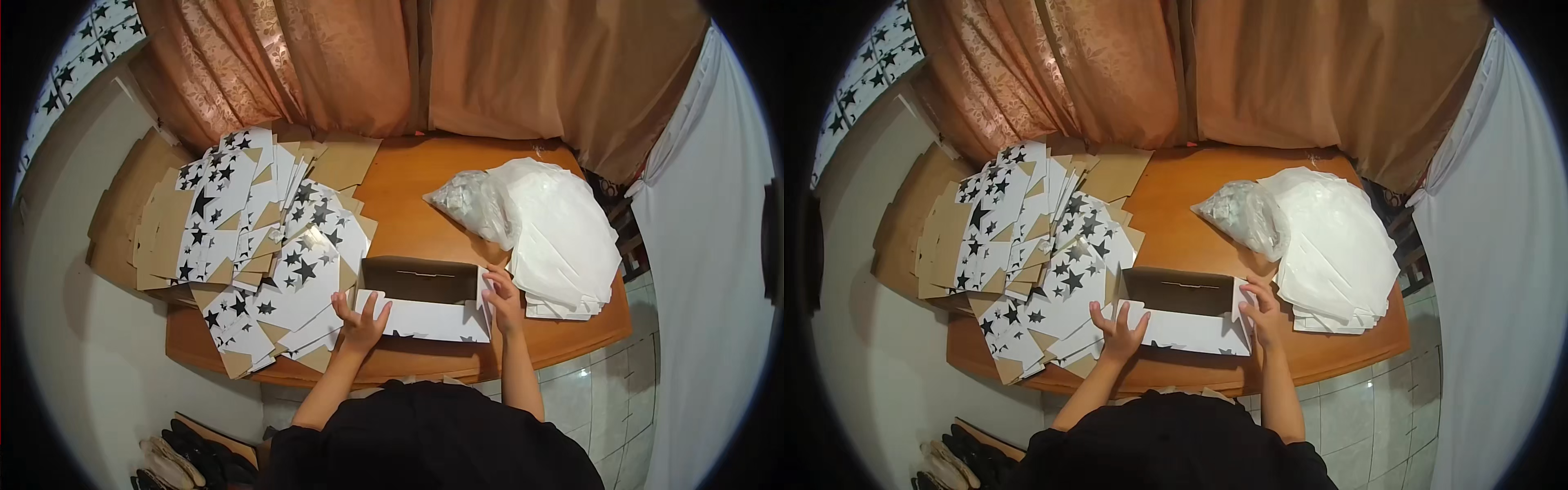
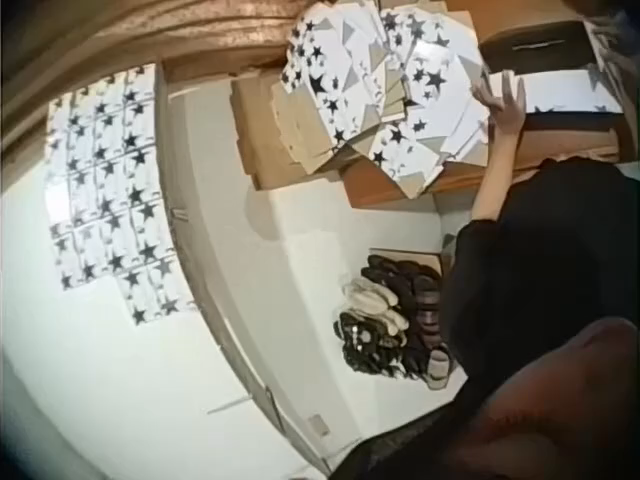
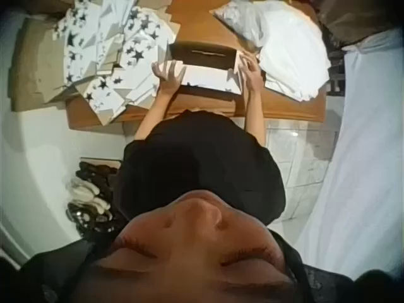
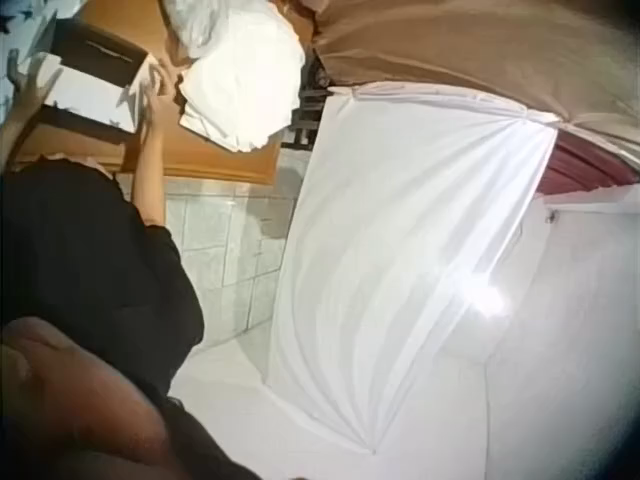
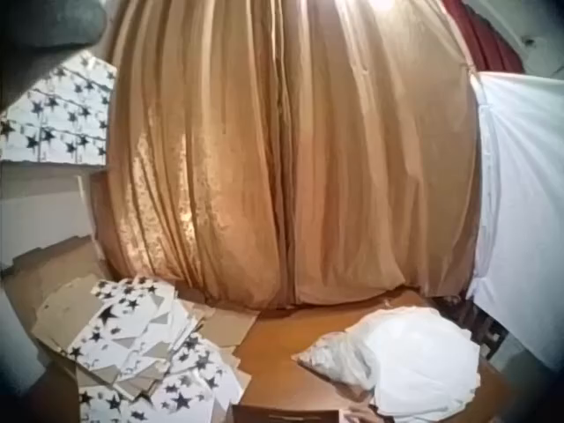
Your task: Fold flat cardboard templates into boxes, line them with tissue paper, and stack the finished boxes on a wall shelf.
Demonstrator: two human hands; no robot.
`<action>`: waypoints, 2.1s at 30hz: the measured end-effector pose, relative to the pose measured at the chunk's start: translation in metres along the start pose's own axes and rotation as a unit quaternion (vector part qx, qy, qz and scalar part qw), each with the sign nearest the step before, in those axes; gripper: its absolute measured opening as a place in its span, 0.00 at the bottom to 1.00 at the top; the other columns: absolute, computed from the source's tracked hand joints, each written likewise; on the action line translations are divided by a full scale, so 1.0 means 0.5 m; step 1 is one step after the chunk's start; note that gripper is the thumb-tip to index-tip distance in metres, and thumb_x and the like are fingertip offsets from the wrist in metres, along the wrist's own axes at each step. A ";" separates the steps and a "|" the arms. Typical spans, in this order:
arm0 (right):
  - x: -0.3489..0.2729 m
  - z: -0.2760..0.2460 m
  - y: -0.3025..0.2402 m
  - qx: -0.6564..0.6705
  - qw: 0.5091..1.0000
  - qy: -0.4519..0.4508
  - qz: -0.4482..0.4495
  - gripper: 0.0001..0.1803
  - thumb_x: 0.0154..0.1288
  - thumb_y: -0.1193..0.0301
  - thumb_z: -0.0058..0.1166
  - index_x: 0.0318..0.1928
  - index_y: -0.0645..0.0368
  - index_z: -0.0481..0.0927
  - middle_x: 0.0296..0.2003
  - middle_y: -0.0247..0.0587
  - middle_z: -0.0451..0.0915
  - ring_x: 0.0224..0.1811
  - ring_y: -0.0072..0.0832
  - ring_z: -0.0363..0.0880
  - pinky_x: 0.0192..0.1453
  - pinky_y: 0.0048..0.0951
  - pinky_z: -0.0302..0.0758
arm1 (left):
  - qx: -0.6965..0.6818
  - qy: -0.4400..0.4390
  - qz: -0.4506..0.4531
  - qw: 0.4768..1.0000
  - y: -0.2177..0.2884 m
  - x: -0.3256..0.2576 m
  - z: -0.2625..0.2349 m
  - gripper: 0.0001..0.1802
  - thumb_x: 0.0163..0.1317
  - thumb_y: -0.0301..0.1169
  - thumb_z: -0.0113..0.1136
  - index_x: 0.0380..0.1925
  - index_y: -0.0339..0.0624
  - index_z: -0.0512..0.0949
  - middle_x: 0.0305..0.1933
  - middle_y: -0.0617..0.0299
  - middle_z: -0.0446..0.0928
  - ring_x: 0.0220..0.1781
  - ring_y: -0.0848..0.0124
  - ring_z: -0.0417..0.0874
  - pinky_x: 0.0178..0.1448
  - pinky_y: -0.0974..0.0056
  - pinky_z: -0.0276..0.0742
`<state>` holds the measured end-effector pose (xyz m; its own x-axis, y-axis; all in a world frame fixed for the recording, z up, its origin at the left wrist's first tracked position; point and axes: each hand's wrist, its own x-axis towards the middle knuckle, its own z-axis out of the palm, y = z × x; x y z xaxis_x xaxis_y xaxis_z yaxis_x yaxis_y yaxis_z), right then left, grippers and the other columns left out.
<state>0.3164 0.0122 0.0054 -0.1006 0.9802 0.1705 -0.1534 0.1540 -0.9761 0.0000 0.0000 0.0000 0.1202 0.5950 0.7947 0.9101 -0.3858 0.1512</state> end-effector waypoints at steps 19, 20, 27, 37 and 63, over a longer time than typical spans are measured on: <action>-0.005 0.094 -0.043 -0.508 0.840 0.157 -0.109 0.43 0.44 0.67 0.66 0.63 0.50 0.60 0.61 0.53 0.55 0.64 0.51 0.54 0.66 0.57 0.48 | -0.322 -0.165 0.165 0.917 -0.100 0.017 -0.042 0.44 0.49 0.34 0.63 0.65 0.57 0.53 0.66 0.42 0.55 0.62 0.48 0.68 0.61 0.55 0.70; -0.005 0.084 -0.039 -0.552 0.812 0.114 -0.153 0.41 0.46 0.66 0.64 0.63 0.50 0.61 0.62 0.52 0.56 0.64 0.50 0.54 0.66 0.56 0.48 | -0.329 -0.155 0.170 0.916 -0.096 0.017 -0.043 0.43 0.49 0.35 0.63 0.65 0.54 0.53 0.66 0.43 0.56 0.61 0.48 0.68 0.61 0.55 0.70; 0.013 0.104 -0.069 -0.595 0.802 0.053 -0.015 0.35 0.62 0.52 0.46 0.67 0.49 0.58 0.66 0.53 0.52 0.65 0.49 0.54 0.66 0.57 0.45 | -0.287 -0.239 0.185 0.909 -0.071 0.012 -0.070 0.35 0.50 0.35 0.62 0.59 0.39 0.63 0.60 0.45 0.65 0.59 0.50 0.70 0.61 0.53 0.69; 0.021 0.118 -0.083 -0.615 0.785 0.055 0.048 0.33 0.64 0.52 0.43 0.68 0.47 0.57 0.67 0.52 0.51 0.66 0.49 0.54 0.66 0.62 0.41 | -0.194 -0.260 0.050 0.945 -0.044 0.123 -0.022 0.05 0.53 0.28 0.58 0.29 0.48 0.82 0.29 0.69 0.77 0.34 0.67 0.76 0.38 0.62 0.63; -0.002 0.126 -0.095 -0.566 0.816 0.113 -0.007 0.42 0.43 0.57 0.68 0.59 0.57 0.65 0.60 0.54 0.60 0.61 0.48 0.60 0.61 0.43 0.61 | -0.053 -0.390 -0.010 0.919 -0.016 0.120 0.001 0.36 0.58 0.47 0.57 0.65 0.52 0.58 0.70 0.53 0.53 0.73 0.53 0.47 0.68 0.42 0.49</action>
<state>0.2618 -0.0039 0.0600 0.0973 0.9552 0.2795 0.8674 0.0562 -0.4944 0.0003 0.0392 0.0461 0.3889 0.9116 0.1331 0.8765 -0.4106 0.2512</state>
